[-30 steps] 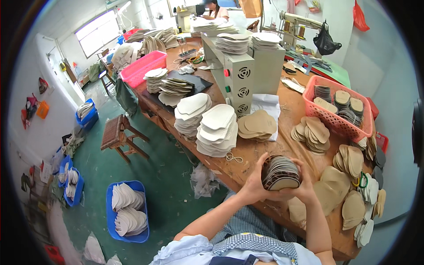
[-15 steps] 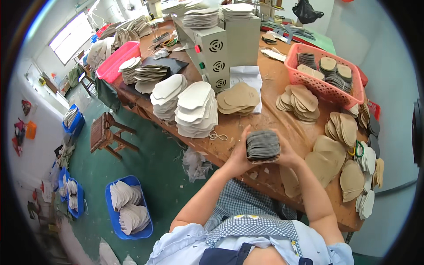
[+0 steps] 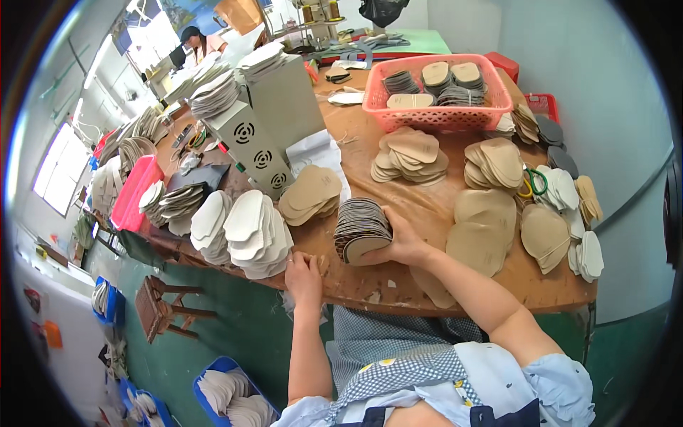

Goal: Sorting and counting various shoe upper and lining components on a workbench.

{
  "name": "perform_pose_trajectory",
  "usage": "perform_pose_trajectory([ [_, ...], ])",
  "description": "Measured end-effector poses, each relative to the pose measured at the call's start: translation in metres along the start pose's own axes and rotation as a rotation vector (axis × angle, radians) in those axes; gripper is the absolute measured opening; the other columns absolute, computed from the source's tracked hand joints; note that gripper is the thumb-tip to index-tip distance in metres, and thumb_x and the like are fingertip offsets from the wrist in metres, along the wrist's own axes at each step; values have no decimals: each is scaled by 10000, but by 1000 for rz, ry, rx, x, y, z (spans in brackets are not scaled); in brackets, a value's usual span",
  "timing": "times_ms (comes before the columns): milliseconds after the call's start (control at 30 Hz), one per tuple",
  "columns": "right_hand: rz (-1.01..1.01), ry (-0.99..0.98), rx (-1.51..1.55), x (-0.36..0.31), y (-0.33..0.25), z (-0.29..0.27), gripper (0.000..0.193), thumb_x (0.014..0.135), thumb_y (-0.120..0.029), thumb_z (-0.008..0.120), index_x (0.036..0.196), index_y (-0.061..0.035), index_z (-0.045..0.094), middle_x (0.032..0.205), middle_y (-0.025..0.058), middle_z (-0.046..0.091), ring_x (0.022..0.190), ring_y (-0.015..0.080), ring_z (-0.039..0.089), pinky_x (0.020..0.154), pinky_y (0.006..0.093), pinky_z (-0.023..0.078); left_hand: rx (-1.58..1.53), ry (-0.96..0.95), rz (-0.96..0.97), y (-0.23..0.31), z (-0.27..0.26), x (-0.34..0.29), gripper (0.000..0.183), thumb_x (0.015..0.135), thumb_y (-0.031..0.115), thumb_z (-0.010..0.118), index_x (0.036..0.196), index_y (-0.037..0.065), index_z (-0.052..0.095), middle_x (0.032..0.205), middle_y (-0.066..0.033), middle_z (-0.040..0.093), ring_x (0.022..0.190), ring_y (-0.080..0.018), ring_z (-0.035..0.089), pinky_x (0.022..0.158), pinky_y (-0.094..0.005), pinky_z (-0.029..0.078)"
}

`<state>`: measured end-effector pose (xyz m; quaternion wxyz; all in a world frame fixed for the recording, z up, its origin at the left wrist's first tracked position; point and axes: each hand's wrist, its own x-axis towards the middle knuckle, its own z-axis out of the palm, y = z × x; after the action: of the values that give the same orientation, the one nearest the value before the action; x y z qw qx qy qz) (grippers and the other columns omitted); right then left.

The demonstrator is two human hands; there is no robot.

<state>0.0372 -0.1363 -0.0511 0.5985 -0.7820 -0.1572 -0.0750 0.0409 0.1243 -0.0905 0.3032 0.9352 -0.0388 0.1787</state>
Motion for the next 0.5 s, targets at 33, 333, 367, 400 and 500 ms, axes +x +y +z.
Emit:
perform_pose_trajectory([
  [33, 10, -12, -25, -3, -1, 0, 867, 635, -209, 971, 1326, -37, 476, 1214, 111, 621, 1145, 184, 597, 1005, 346, 479, 31, 4, 34, -2, 2, 0, 152, 904, 112, 686, 892, 17, 568, 905, -159, 611, 860, -371, 605, 760, -465, 493],
  [333, -135, 28, 2, -16, 4, 12, 864, 689, -148, 941, 1378, -40, 431, 1213, 133, 632, 1118, 231, 631, 992, 365, 492, -341, 56, -27, 37, -21, -11, 122, 992, 98, 621, 951, -8, 575, 840, -73, 582, 712, -180, 554, 672, -330, 471],
  [367, -127, 38, 6, -16, 7, 14, 864, 689, -148, 941, 1378, -40, 431, 1213, 133, 632, 1118, 231, 631, 992, 365, 492, -486, 56, -118, 50, -27, -14, 121, 1012, 102, 606, 960, -3, 572, 820, -44, 571, 686, -128, 525, 646, -283, 455],
  [400, -162, 74, 2, -14, 12, 15, 851, 679, -186, 945, 1357, -46, 450, 1192, 146, 645, 1101, 253, 645, 965, 376, 505, -485, 47, -114, 60, -32, -16, 121, 1012, 102, 606, 960, -3, 572, 820, -44, 571, 686, -128, 525, 646, -283, 455],
  [500, -159, 97, -16, -15, 7, 12, 841, 668, -228, 947, 1336, -52, 467, 1174, 162, 657, 1091, 281, 658, 943, 392, 516, -649, 40, -107, 83, -41, -21, 114, 1029, 103, 594, 968, 10, 570, 795, -3, 545, 671, -78, 484, 625, -224, 420],
])
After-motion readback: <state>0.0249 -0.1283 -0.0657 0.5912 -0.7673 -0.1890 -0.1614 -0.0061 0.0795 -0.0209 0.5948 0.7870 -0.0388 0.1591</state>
